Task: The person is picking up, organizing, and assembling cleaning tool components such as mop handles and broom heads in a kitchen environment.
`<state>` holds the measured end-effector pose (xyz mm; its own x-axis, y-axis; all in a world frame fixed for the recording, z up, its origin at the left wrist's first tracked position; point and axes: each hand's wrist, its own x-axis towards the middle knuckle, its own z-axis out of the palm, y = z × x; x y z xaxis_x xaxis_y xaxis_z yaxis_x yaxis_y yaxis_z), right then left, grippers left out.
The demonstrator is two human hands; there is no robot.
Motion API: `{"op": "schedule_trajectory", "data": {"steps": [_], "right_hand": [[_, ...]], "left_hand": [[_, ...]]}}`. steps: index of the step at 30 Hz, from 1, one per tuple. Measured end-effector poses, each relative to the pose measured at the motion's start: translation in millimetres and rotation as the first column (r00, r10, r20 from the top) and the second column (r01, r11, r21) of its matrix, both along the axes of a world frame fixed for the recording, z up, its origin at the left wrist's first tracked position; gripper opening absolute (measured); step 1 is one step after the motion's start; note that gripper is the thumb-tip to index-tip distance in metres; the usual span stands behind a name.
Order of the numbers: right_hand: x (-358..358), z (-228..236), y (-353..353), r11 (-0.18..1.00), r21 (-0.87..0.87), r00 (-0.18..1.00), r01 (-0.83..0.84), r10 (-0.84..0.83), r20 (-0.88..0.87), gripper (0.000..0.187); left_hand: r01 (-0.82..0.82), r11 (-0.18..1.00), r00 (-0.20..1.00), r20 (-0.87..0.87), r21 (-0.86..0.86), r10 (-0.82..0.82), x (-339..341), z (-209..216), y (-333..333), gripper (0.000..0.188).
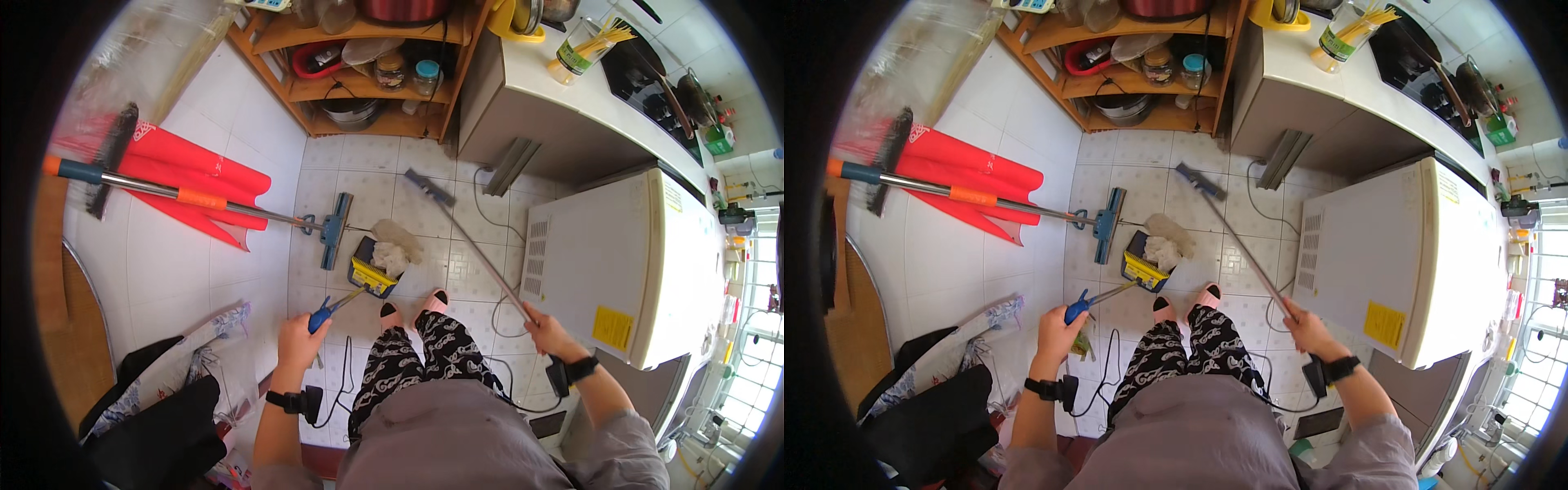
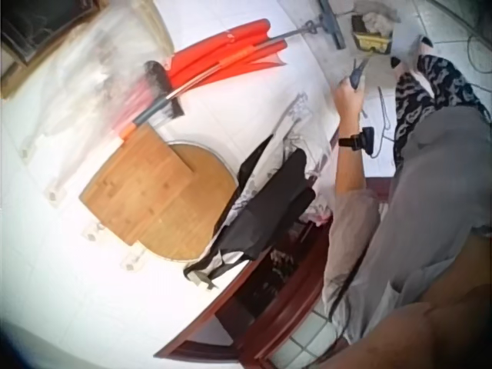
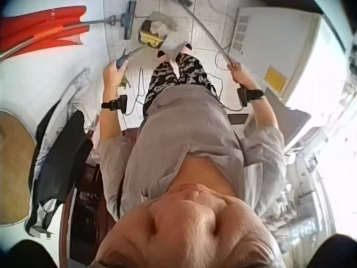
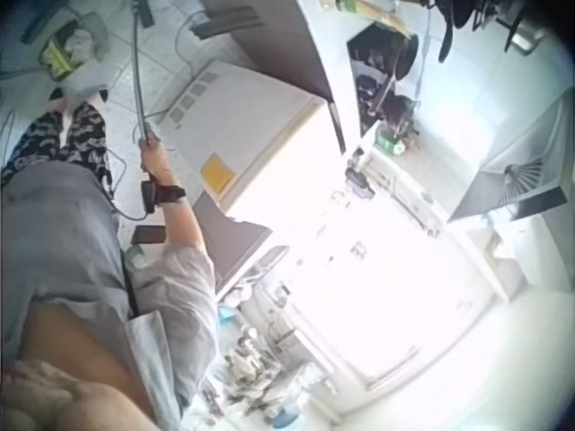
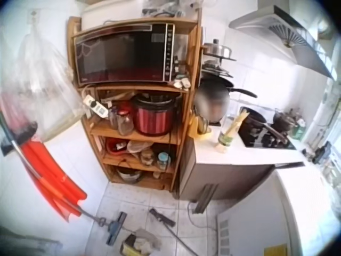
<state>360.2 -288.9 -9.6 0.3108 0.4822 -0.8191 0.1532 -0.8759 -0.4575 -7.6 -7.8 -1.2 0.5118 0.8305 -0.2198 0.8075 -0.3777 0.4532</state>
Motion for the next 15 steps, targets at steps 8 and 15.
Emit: {"op": "schedule_trajectory", "data": {"steps": [8, 15], "right_hand": [[72, -137, 62, 0.998, 0.068, 0.991, 0.012, -0.021, 0.132, 0.053], [-2, -118, -3, 0.994, 0.048, 0.976, 0.098, -0.087, -0.199, 0.057]], "left_hand": [[-0.021, 0.998, 0.999, 0.036, -0.067, 0.023, 29, -21, -22, 0.032], [-0.110, 0.990, 0.994, -0.021, -0.088, 0.109, 32, -14, -19, 0.031]]}}
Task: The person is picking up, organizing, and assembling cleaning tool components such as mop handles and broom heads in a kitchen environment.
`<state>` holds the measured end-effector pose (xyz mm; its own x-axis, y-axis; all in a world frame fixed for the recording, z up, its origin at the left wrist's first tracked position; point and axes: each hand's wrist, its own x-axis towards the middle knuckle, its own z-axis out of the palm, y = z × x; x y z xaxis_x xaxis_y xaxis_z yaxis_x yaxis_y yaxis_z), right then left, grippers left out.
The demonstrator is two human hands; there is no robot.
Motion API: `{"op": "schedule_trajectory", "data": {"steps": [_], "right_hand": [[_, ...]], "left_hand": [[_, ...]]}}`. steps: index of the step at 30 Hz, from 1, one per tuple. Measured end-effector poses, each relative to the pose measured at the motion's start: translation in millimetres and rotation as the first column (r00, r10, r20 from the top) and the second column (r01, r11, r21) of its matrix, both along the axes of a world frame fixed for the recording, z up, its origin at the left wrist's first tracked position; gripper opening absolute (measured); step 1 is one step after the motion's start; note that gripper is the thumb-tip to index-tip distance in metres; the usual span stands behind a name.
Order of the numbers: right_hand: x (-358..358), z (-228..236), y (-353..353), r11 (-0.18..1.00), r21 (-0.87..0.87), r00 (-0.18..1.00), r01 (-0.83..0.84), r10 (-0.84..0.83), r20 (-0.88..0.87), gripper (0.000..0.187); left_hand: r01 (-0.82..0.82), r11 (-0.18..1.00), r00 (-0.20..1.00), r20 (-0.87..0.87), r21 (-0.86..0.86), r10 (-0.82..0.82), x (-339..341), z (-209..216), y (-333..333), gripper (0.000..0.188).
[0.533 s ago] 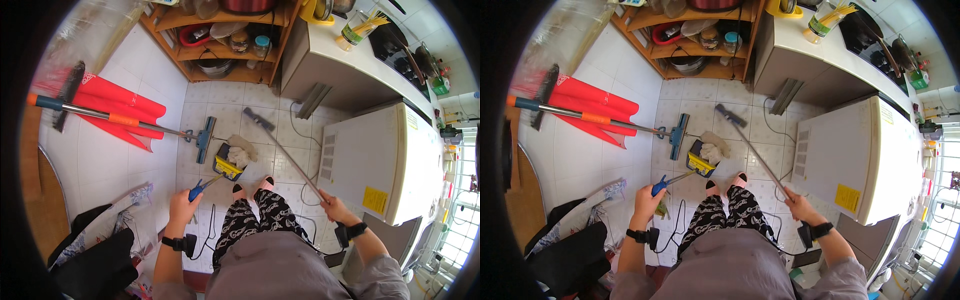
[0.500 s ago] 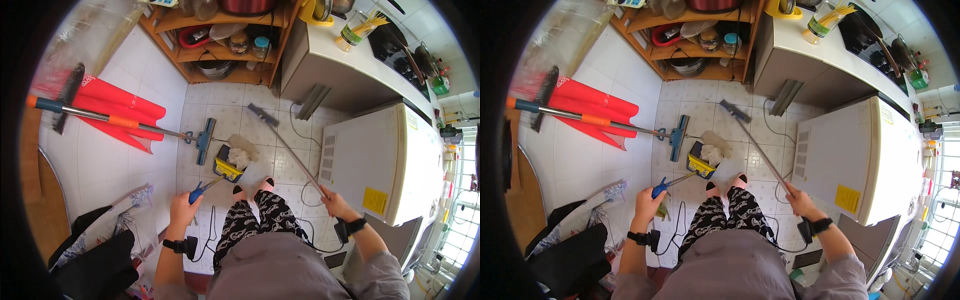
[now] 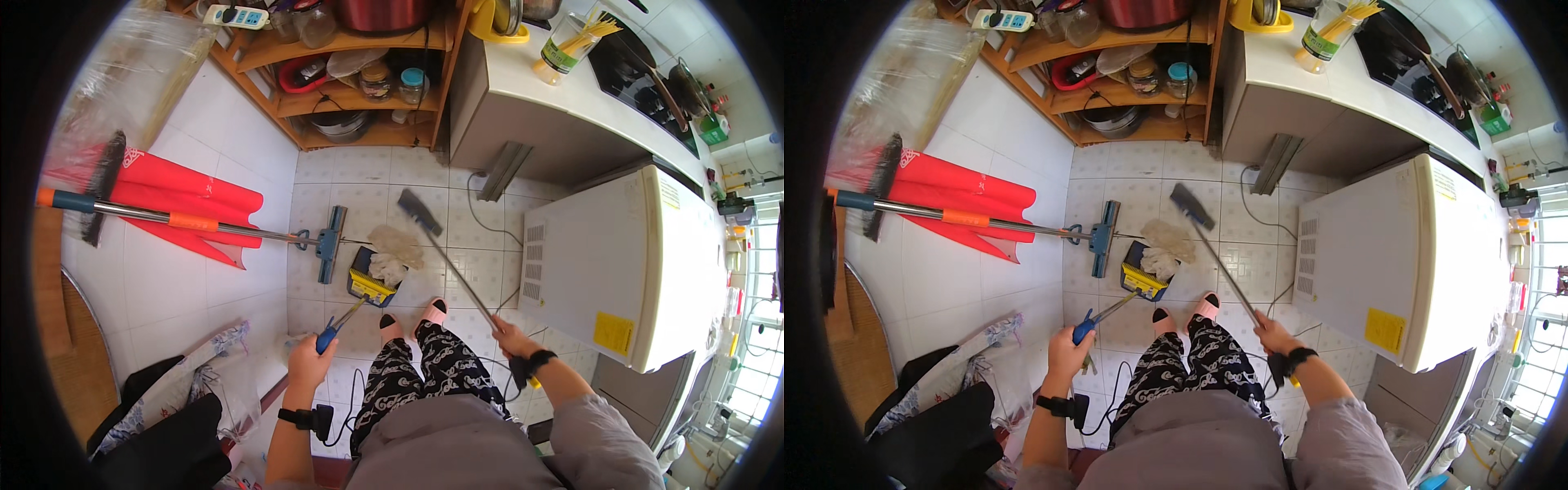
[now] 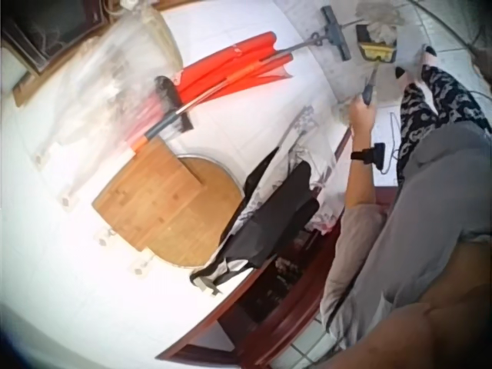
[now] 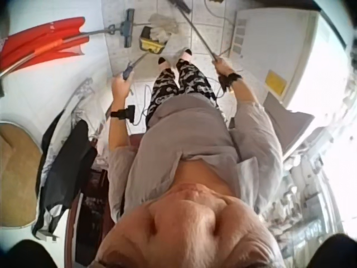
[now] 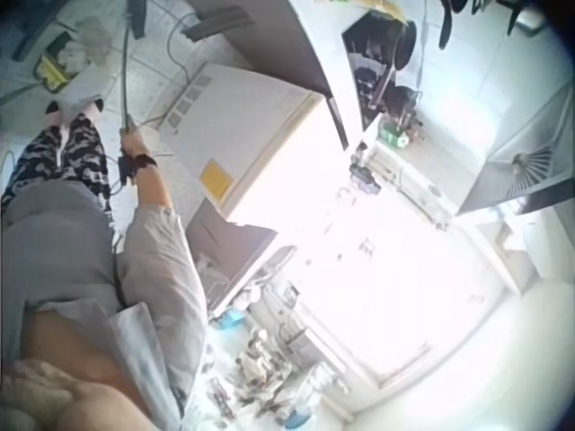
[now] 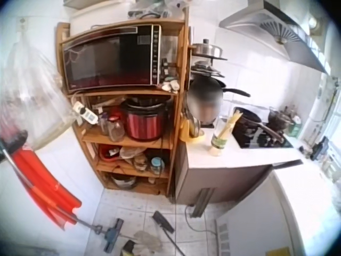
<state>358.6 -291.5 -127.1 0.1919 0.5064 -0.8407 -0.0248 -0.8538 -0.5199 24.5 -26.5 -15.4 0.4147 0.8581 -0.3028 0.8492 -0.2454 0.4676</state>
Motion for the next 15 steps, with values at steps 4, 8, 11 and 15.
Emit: {"op": "schedule_trajectory", "data": {"steps": [4, 8, 11, 15], "right_hand": [[-1, 63, -30, 0.997, -0.072, 1.000, -0.012, 0.011, -0.012, 0.052], [19, 98, -29, 0.997, -0.062, 0.999, -0.045, 0.046, 0.016, 0.051], [36, 89, 1, 0.998, -0.007, 0.992, -0.056, 0.056, 0.112, 0.049], [61, 45, 61, 0.983, 0.112, 0.931, -0.143, 0.095, 0.352, 0.050]], "left_hand": [[0.022, 0.999, 1.000, 0.011, -0.023, -0.022, 9, 3, 6, 0.032], [0.069, 0.996, 0.997, 0.026, 0.051, -0.070, 7, 3, 13, 0.034], [0.070, 0.995, 0.997, 0.006, 0.069, -0.071, 9, 4, 13, 0.034], [0.099, 0.986, 0.995, -0.011, 0.131, -0.098, 12, -4, 6, 0.033]]}}
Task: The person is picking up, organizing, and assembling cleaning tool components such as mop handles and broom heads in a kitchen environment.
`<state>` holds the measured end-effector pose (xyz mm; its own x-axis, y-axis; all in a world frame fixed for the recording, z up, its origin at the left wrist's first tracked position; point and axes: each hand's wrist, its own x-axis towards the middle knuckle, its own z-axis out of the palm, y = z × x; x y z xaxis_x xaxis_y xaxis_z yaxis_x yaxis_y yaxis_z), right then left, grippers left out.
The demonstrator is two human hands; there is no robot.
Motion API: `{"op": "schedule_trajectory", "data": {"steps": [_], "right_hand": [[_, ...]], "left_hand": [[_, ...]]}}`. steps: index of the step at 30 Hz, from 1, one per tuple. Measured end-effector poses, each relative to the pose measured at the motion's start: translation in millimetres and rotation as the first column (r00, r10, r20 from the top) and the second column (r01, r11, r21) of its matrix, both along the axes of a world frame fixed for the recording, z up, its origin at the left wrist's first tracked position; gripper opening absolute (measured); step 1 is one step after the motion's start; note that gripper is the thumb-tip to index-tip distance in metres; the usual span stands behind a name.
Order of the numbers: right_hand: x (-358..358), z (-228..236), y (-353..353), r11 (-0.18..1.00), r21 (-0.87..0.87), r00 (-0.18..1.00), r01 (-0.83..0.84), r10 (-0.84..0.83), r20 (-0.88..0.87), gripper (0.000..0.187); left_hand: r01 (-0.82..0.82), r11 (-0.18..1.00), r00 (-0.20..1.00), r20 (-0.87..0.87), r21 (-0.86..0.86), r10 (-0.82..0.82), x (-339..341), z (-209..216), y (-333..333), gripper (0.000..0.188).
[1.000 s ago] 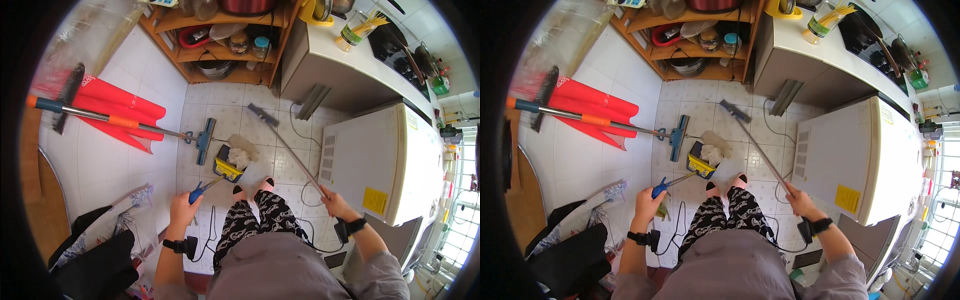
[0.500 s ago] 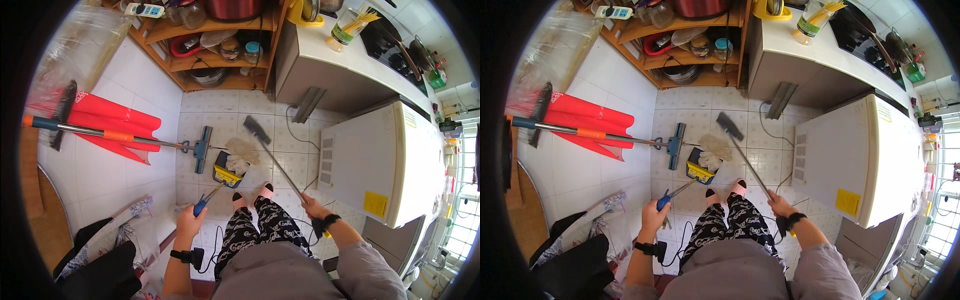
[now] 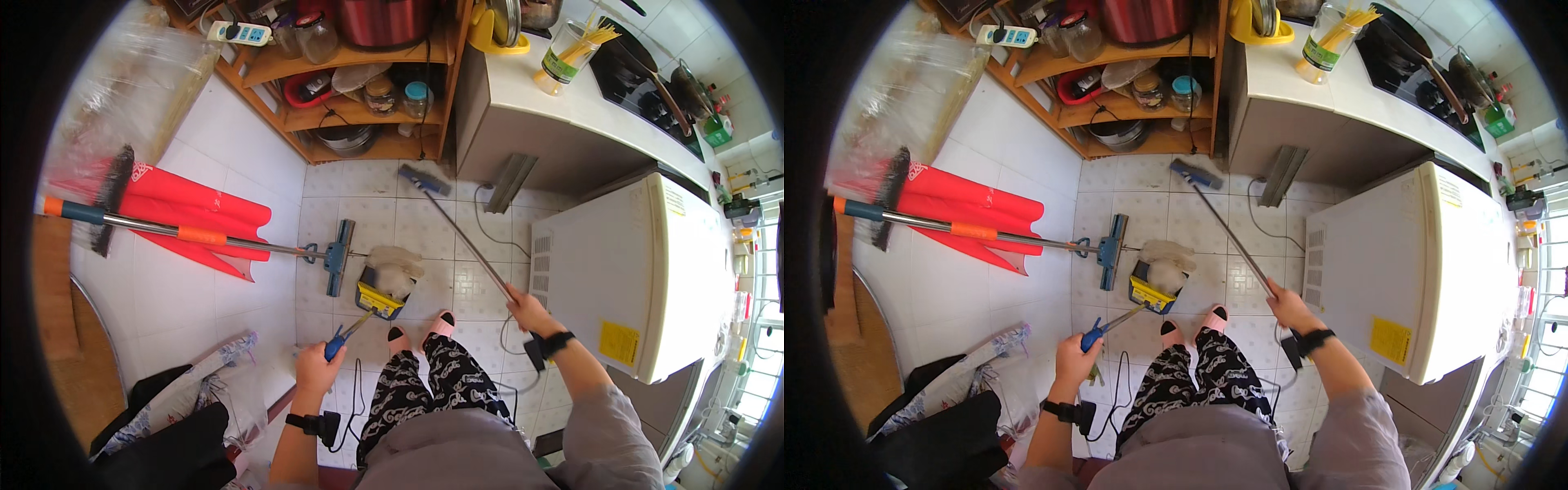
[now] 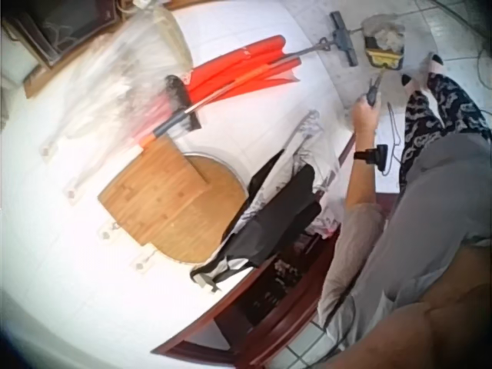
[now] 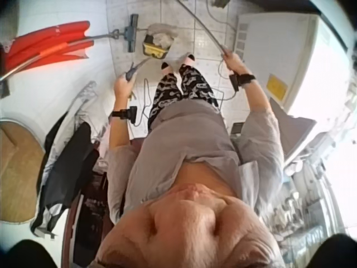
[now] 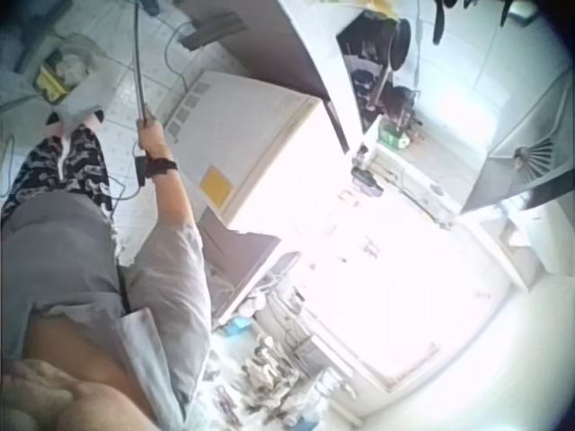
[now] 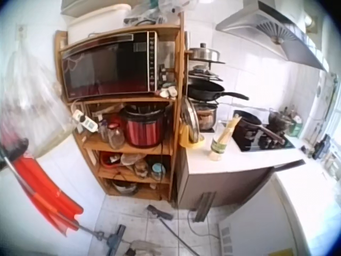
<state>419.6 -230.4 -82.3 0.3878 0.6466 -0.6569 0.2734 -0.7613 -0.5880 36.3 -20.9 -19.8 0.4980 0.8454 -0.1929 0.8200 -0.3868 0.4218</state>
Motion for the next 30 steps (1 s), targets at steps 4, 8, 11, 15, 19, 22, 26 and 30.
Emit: {"op": "schedule_trajectory", "data": {"steps": [4, 8, 11, 15, 19, 22, 26, 30], "right_hand": [[17, -54, 72, 0.999, -0.045, 0.997, 0.021, -0.017, 0.077, 0.050], [-6, -87, 104, 0.996, -0.083, 0.998, 0.040, -0.036, 0.048, 0.053], [-27, -79, 86, 0.992, -0.107, 0.997, -0.062, 0.067, 0.047, 0.054], [-26, -31, 36, 0.985, -0.130, 0.994, -0.111, 0.108, -0.031, 0.052], [-26, -14, -3, 0.986, -0.120, 0.993, -0.113, 0.116, 0.015, 0.051], [-26, -13, -5, 0.998, -0.065, 1.000, -0.020, 0.021, 0.019, 0.051], [-13, -59, 33, 0.998, -0.054, 0.994, 0.029, -0.023, 0.103, 0.054], [-9, -101, 67, 0.991, -0.012, 0.991, 0.130, -0.130, 0.043, 0.055]], "left_hand": [[0.027, 1.000, 1.000, -0.008, -0.016, -0.027, 9, 4, -11, 0.034], [0.007, 0.998, 0.999, 0.044, -0.066, -0.004, 11, -2, -9, 0.034], [-0.033, 0.999, 0.997, 0.074, -0.024, 0.034, 5, -4, -1, 0.033], [-0.009, 1.000, 1.000, 0.022, 0.006, 0.008, 3, 2, 11, 0.033], [-0.002, 1.000, 1.000, -0.008, 0.017, 0.002, 4, 4, 10, 0.033], [-0.029, 0.999, 1.000, 0.004, -0.035, 0.030, 15, 6, 14, 0.033], [-0.007, 0.997, 1.000, -0.005, -0.074, 0.007, 36, 4, 18, 0.033], [-0.028, 0.995, 1.000, 0.002, -0.099, 0.029, 65, -1, 18, 0.033]]}}
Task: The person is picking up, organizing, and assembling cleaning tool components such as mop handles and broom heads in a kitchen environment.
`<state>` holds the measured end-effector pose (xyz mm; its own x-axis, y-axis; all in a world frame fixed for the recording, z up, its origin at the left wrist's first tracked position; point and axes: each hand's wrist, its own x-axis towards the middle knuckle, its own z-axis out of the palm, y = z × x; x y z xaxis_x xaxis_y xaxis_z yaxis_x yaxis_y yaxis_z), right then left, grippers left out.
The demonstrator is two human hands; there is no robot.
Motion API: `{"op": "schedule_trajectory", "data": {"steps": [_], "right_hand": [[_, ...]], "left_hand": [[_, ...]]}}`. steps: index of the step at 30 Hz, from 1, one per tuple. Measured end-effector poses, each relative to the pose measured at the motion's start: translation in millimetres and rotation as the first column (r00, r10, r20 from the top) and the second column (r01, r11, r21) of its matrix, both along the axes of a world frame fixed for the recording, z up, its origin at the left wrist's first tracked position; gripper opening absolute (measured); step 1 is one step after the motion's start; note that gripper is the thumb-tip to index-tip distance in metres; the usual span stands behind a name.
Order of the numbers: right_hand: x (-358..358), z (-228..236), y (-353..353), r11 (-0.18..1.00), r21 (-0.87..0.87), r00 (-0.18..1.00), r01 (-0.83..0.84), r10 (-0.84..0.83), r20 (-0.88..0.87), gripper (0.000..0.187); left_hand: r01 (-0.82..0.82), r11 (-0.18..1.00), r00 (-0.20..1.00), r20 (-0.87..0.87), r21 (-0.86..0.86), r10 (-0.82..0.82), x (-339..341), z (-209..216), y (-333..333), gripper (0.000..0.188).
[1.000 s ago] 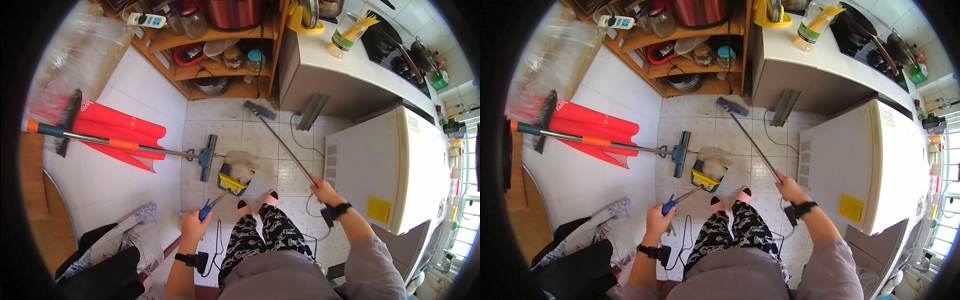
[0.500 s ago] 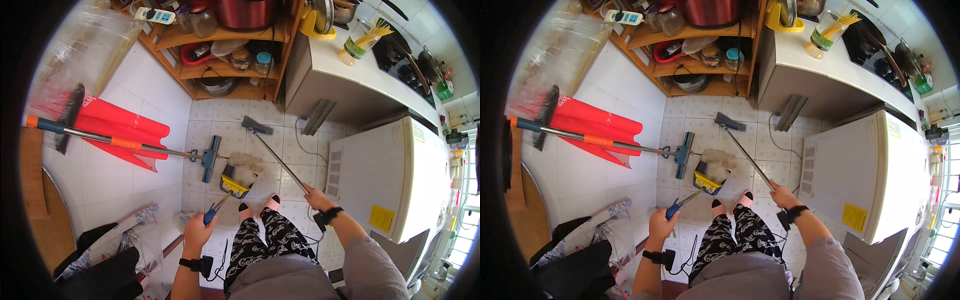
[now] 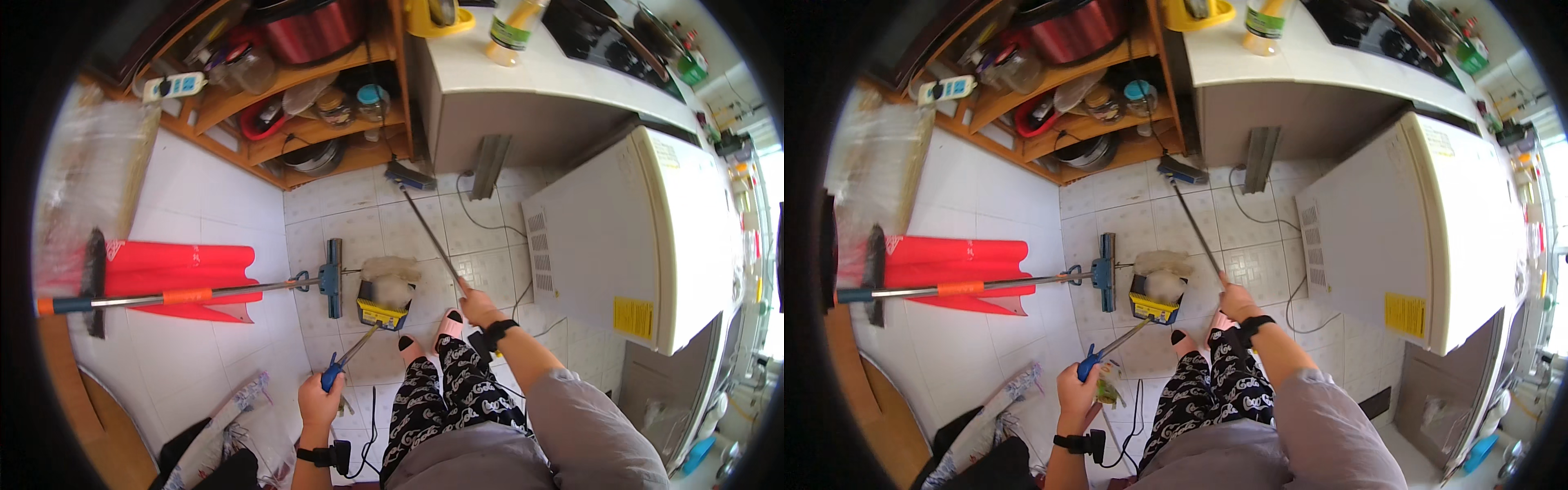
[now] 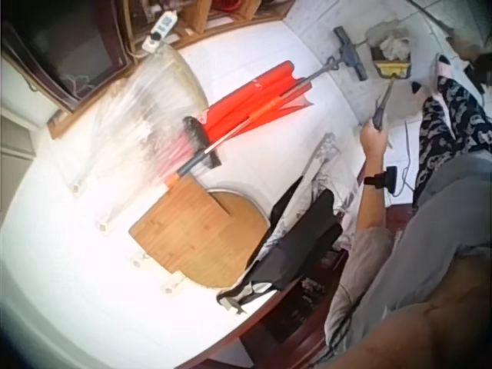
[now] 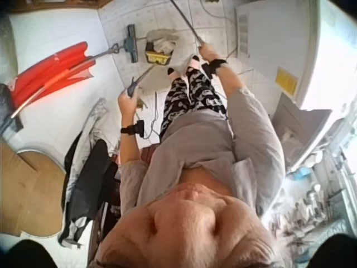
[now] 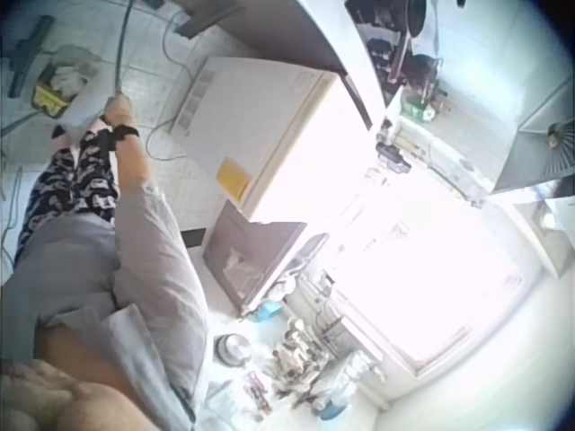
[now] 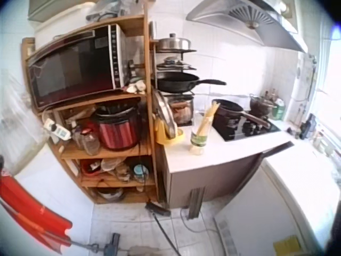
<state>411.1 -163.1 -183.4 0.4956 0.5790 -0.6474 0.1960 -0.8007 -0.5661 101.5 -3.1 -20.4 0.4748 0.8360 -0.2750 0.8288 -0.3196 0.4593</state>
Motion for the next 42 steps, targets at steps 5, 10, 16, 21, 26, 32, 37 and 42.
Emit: {"op": "schedule_trajectory", "data": {"steps": [5, 10, 16, 21, 26, 32, 37, 42], "right_hand": [[-1, 24, -36, 0.996, 0.079, 0.975, 0.040, -0.022, -0.223, 0.056], [19, 74, -109, 0.979, 0.083, 0.849, 0.189, -0.120, -0.515, 0.057], [6, 111, -126, 0.845, 0.022, 0.613, 0.535, -0.369, -0.699, 0.053], [23, 89, -96, 0.825, 0.152, 0.672, 0.545, -0.321, -0.667, 0.058], [36, 36, -58, 0.679, 0.041, 0.479, 0.733, -0.473, -0.739, 0.056], [35, -1, -71, 0.914, 0.096, 0.919, 0.395, -0.395, -0.016, 0.049], [33, 24, -47, 0.917, 0.079, 0.920, 0.391, -0.390, -0.031, 0.051], [53, -16, 1, 0.900, 0.215, 0.914, 0.379, -0.401, 0.064, 0.053]], "left_hand": [[0.038, 0.998, 0.999, -0.010, 0.048, -0.038, 22, 1, -1, 0.033], [0.040, 0.995, 0.999, 0.028, 0.087, -0.043, 30, -5, 0, 0.034], [0.023, 0.999, 1.000, -0.014, 0.044, -0.022, 37, -8, 1, 0.033], [0.034, 0.997, 0.999, 0.002, 0.062, -0.034, 43, -6, -3, 0.033], [0.059, 0.994, 0.997, 0.042, 0.095, -0.063, 45, -9, 1, 0.032], [0.013, 0.999, 1.000, 0.010, 0.047, -0.014, 43, -9, 4, 0.033], [0.038, 0.998, 0.999, -0.017, 0.059, -0.038, 36, -10, 13, 0.033], [-0.009, 1.000, 1.000, 0.009, 0.020, 0.009, 54, 0, 12, 0.033]]}}
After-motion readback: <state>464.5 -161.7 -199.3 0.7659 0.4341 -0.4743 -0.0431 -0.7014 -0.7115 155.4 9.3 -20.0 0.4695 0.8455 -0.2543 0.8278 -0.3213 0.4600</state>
